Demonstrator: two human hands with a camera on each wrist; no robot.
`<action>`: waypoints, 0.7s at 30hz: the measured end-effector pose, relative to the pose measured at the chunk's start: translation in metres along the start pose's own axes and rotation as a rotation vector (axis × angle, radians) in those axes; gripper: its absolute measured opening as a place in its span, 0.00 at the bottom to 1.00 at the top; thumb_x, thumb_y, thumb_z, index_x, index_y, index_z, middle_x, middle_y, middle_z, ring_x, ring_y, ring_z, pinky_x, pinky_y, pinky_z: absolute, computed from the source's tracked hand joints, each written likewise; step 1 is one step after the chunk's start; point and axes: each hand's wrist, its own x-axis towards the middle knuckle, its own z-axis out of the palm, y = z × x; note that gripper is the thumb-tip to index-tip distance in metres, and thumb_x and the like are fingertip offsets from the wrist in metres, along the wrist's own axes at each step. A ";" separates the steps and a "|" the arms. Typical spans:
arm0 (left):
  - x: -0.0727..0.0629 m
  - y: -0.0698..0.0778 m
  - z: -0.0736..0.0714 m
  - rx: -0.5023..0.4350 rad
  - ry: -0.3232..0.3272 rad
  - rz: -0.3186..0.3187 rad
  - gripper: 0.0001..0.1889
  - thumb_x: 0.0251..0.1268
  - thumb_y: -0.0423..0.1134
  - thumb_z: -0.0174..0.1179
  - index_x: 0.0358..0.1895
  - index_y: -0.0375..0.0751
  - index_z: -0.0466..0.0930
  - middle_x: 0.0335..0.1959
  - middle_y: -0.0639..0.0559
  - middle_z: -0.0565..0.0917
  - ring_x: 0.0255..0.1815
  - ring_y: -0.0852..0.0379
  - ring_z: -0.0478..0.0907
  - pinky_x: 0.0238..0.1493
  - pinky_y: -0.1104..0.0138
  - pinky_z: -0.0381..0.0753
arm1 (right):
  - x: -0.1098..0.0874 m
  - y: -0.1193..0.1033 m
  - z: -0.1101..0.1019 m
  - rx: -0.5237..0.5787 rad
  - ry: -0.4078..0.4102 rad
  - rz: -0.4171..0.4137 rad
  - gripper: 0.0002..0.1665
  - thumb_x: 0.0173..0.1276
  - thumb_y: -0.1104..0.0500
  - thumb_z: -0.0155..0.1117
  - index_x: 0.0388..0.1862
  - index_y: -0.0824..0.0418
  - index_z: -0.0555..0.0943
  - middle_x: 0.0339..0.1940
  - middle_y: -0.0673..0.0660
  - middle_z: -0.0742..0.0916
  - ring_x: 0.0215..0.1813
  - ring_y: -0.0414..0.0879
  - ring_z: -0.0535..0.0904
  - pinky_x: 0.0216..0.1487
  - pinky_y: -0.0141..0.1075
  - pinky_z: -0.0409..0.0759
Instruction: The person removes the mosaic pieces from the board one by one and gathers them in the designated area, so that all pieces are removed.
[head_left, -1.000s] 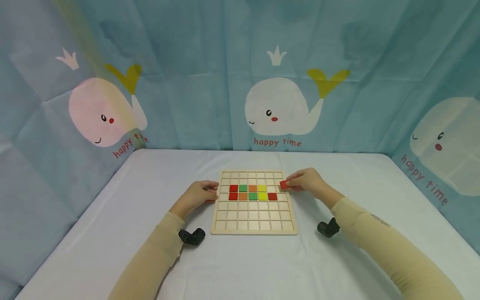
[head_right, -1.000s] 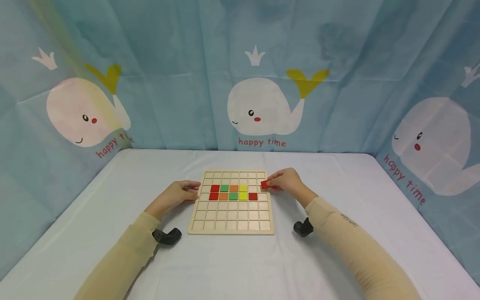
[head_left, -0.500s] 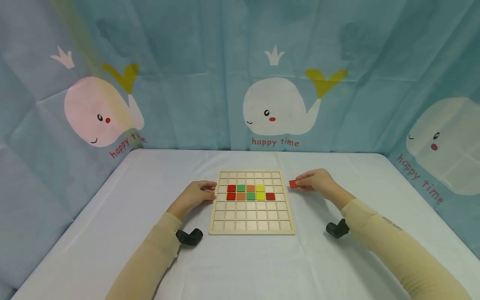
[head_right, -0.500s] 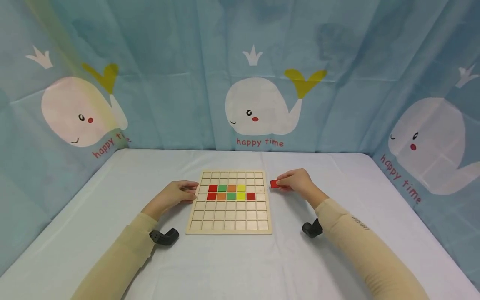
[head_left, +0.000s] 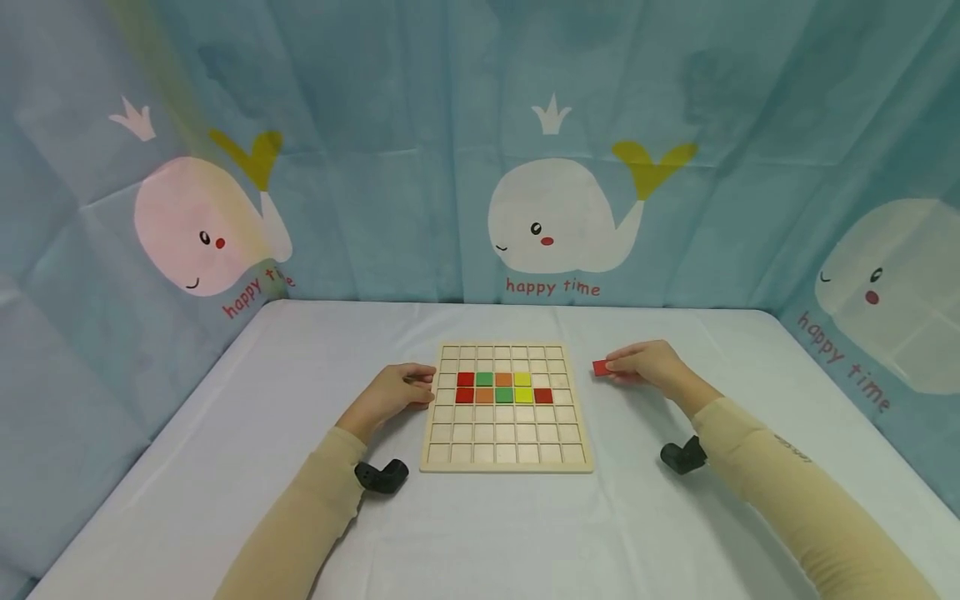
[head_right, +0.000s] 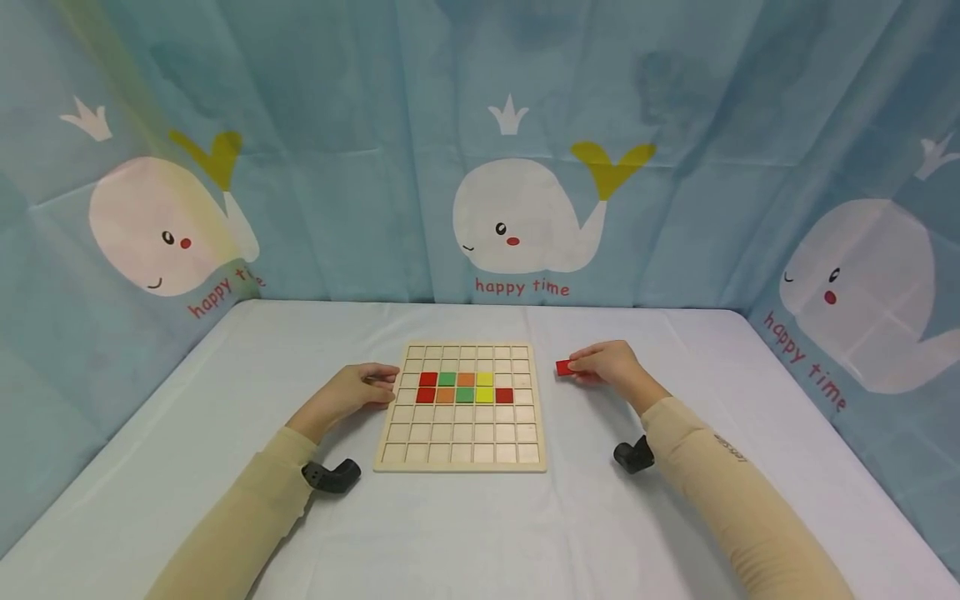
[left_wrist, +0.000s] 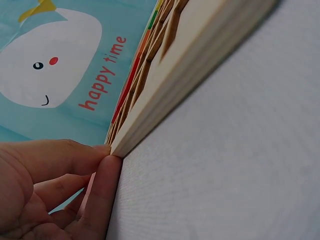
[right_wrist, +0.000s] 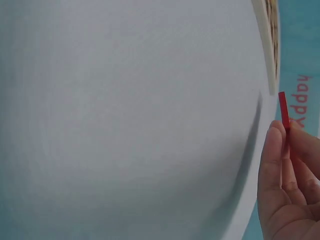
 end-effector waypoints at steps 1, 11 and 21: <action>0.000 0.000 0.000 0.002 0.000 0.000 0.27 0.62 0.26 0.63 0.67 0.34 0.73 0.57 0.39 0.78 0.46 0.56 0.79 0.43 0.69 0.86 | 0.001 0.001 0.000 0.006 0.001 0.007 0.25 0.70 0.61 0.65 0.61 0.75 0.77 0.58 0.67 0.80 0.32 0.32 0.84 0.41 0.27 0.86; -0.001 0.000 -0.001 0.007 -0.012 0.008 0.27 0.63 0.27 0.63 0.67 0.34 0.73 0.58 0.39 0.77 0.47 0.55 0.79 0.45 0.69 0.86 | 0.008 0.006 0.000 0.052 0.007 0.021 0.26 0.68 0.63 0.66 0.61 0.77 0.76 0.45 0.59 0.86 0.30 0.34 0.86 0.42 0.30 0.87; -0.002 0.000 -0.001 0.013 -0.009 0.008 0.27 0.63 0.27 0.63 0.67 0.34 0.73 0.58 0.39 0.78 0.48 0.54 0.79 0.45 0.68 0.86 | 0.009 0.004 0.002 -0.007 0.024 0.005 0.24 0.68 0.64 0.66 0.59 0.77 0.77 0.43 0.58 0.86 0.30 0.34 0.85 0.40 0.29 0.87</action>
